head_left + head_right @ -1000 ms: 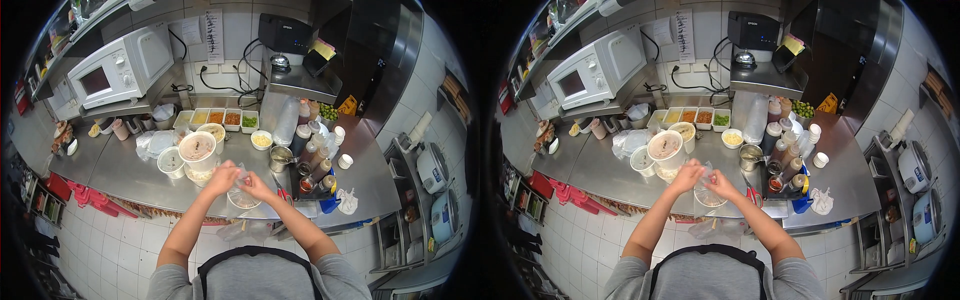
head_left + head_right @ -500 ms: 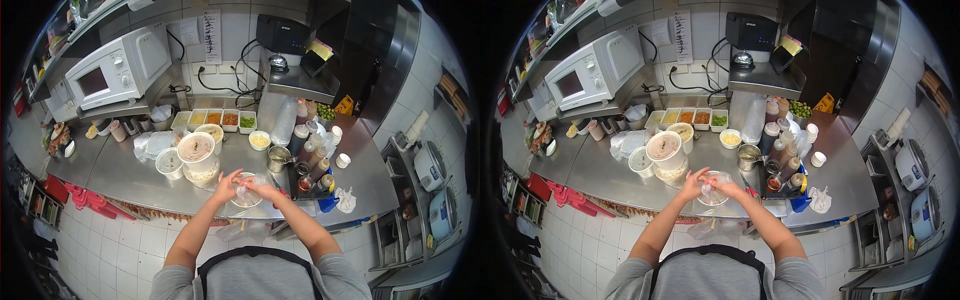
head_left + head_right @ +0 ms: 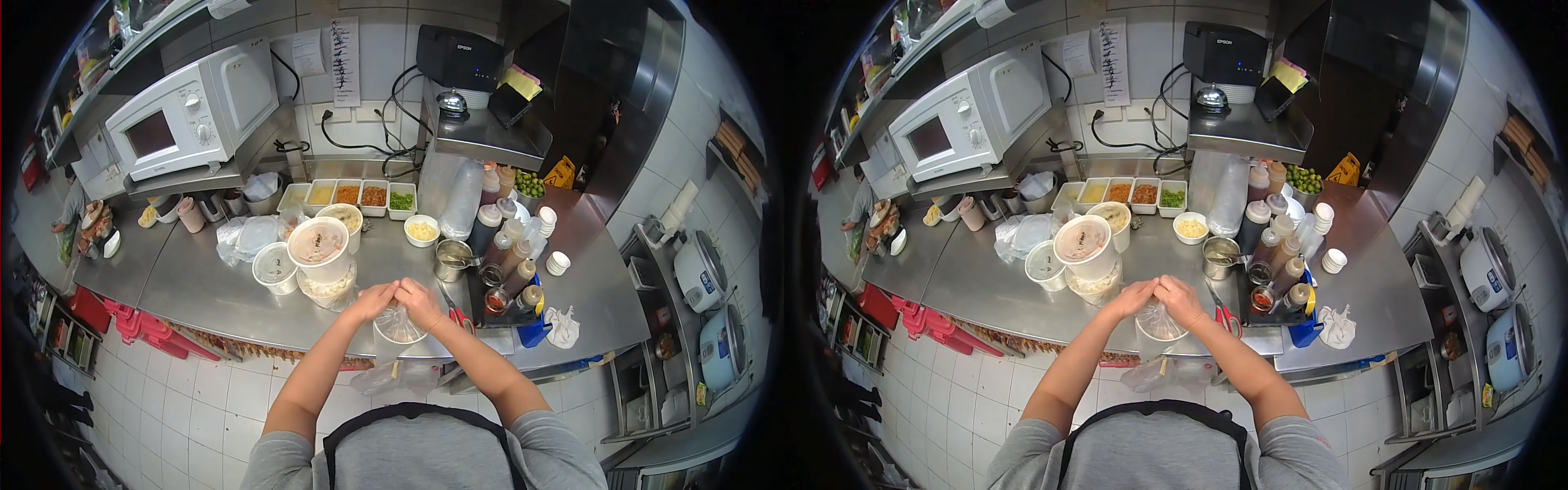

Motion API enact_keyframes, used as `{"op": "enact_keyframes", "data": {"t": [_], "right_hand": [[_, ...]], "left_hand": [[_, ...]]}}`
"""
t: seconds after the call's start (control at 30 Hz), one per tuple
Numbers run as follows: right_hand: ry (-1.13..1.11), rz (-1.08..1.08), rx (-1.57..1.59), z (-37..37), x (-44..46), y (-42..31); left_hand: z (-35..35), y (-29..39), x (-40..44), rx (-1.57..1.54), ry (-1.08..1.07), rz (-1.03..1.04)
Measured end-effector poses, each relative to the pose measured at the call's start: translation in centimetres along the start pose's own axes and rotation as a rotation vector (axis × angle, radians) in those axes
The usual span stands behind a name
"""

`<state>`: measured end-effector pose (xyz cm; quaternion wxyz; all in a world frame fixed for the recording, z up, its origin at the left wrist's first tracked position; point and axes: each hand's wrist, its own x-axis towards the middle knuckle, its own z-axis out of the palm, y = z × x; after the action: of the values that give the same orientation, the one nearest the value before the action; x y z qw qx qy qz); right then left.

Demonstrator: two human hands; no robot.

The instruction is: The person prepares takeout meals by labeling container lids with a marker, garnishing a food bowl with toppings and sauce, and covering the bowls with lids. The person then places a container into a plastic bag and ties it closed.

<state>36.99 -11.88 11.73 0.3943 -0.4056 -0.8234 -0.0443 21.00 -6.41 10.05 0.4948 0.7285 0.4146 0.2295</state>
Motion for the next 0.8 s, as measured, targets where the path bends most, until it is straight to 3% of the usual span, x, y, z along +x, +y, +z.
{"op": "enact_keyframes", "data": {"t": [0.07, 0.1, 0.2, 0.27, 0.3, 0.37, 0.47, 0.67, 0.8], "right_hand": [[0.043, -0.023, -0.033, -0.4, -0.1, -0.4], [0.012, 0.000, -0.018, -0.8, -0.3, -0.3], [-0.035, 0.019, 0.000, -1.8, -1.5, -0.3], [-0.047, 0.016, -0.005, -2.4, -2.6, -0.3], [-0.097, 0.014, 0.043, -2.7, -3.2, -0.5], [-0.148, 0.019, 0.090, -3.0, -4.7, -1.4], [-0.204, 0.097, 0.072, -3.2, -6.2, -2.8], [-0.306, 0.258, 0.257, -4.8, -6.9, -3.5], [-0.234, 0.309, 0.261, -10.8, -2.1, -2.5]], "left_hand": [[0.3, -0.7, 1.5, -0.367, -0.113, -0.080], [0.4, -0.5, 1.7, -0.372, -0.111, -0.081], [0.5, 0.7, 1.8, -0.151, 0.001, -0.128], [0.3, 2.8, 1.2, 0.292, 0.275, -0.106], [0.4, 2.7, 1.5, 0.293, 0.271, -0.103], [0.7, 2.5, 1.9, 0.645, 0.479, 0.261], [0.0, 1.4, 3.1, 0.743, 0.500, 0.399], [-0.2, -0.8, 3.9, 0.751, 0.461, 0.442], [-0.9, 0.5, 3.3, 0.596, 0.570, 0.240]]}}
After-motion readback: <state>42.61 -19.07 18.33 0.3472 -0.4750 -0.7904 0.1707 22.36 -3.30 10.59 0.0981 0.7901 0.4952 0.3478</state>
